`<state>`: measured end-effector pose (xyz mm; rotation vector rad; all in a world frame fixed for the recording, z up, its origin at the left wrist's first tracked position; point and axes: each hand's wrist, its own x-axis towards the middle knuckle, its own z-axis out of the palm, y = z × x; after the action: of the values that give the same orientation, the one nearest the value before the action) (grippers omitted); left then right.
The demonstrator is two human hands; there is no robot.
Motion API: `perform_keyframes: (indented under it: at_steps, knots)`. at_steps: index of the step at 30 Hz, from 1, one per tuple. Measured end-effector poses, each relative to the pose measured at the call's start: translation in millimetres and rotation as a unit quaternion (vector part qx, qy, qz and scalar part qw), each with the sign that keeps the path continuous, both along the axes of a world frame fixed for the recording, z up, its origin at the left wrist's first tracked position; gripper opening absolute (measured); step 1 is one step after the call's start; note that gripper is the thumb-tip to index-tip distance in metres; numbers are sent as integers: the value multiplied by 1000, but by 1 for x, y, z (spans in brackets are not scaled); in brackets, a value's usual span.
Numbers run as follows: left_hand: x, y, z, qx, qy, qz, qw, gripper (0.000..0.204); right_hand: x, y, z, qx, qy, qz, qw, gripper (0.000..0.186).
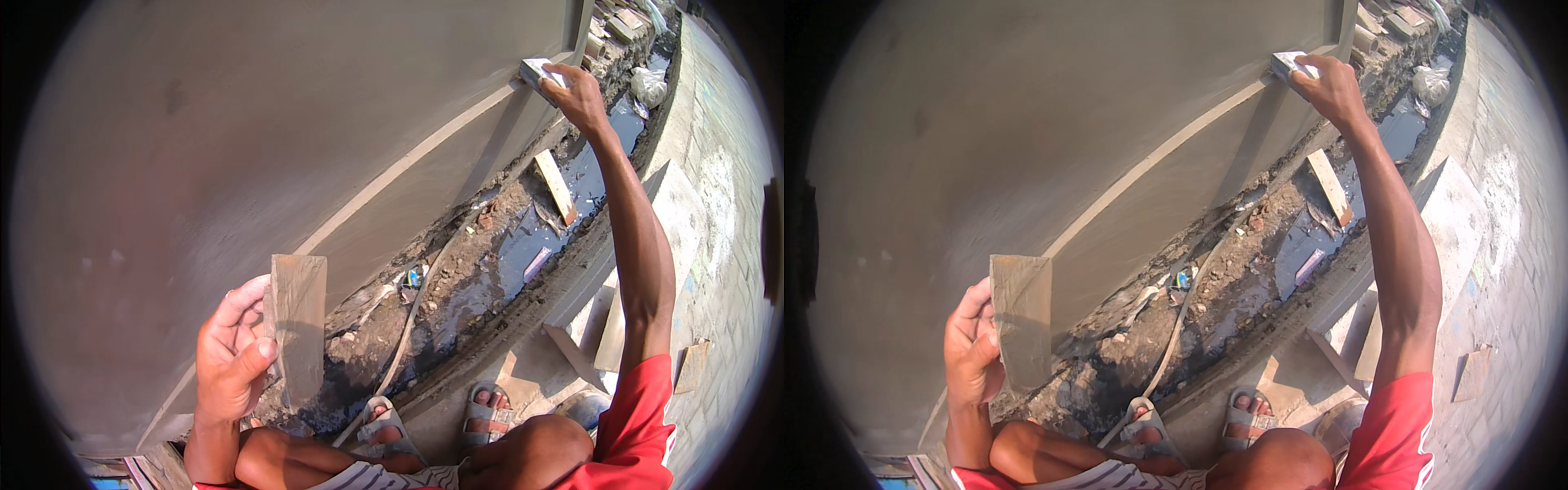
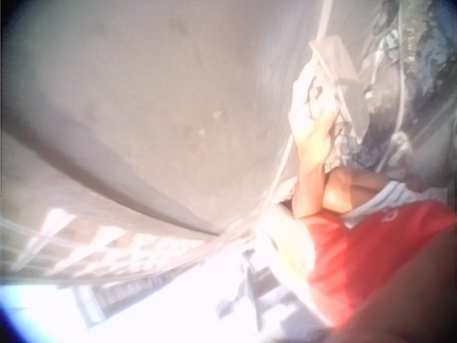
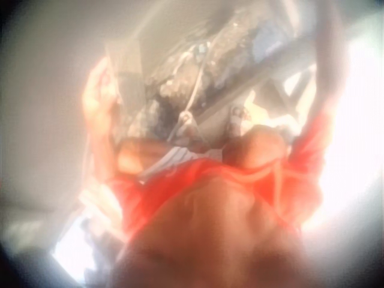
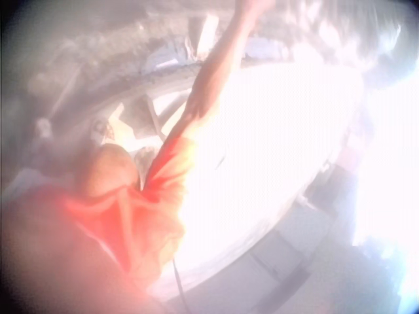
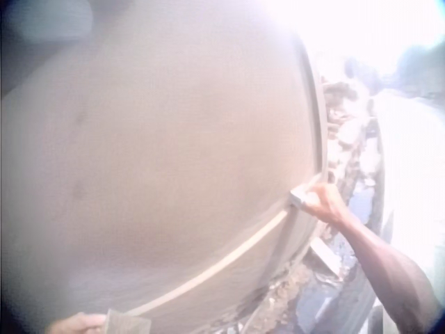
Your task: The person smooths a freshly plastered wall using a small rectangular trowel and a larger flat trowel. They repeatedly scrape and level the surface along a vertical line, occasionally switching tools and adjusting grip to refine the finish.
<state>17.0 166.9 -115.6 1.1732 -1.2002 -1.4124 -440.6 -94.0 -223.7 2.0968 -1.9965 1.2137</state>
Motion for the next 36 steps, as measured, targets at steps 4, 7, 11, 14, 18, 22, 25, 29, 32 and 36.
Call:
perform_keyframes:
  at_steps: [4, 7, 11, 14, 18, 22, 25, 29, 32, 36]
  knots:
    - [4, -3, -3, -8, 6, 6, 1000, 64, 43, 29, 2, -3, 44, 19, 999, 43]
    - [2, -4, 1, -11, -1, 7, 1000, 65, 92, 53, -3, -47, 59, 28, 997, 38]
    - [1, -6, 1, -10, -13, -7, 1000, 65, 163, 97, 9, 6, 61, 68, 996, 38]
    - [-4, -7, 2, -26, 5, -14, 1000, 65, 217, 127, 5, -11, 50, 128, 990, 38]
    - [-15, -4, 7, -13, -2, 26, 1000, 72, 247, 158, 15, 56, 12, 276, 959, 43]
    - [-3, 9, 12, -33, -16, 62, 997, 69, 194, 140, 30, 37, -137, 267, 953, 43]
    - [8, 15, 18, -43, -35, 96, 994, 70, 122, 90, 29, 53, -389, 184, 901, 45]
    - [-3, 5, 11, -36, -25, 110, 993, 63, 3, 37, 16, 21, -439, 27, 898, 37]
    - [-1, -1, 8, -28, -24, 95, 995, 62, -34, 6, 1, 18, -351, 37, 936, 44]
    - [-7, -10, 3, -13, -17, 92, 996, 61, -50, -23, -6, 6, -209, 37, 977, 47]
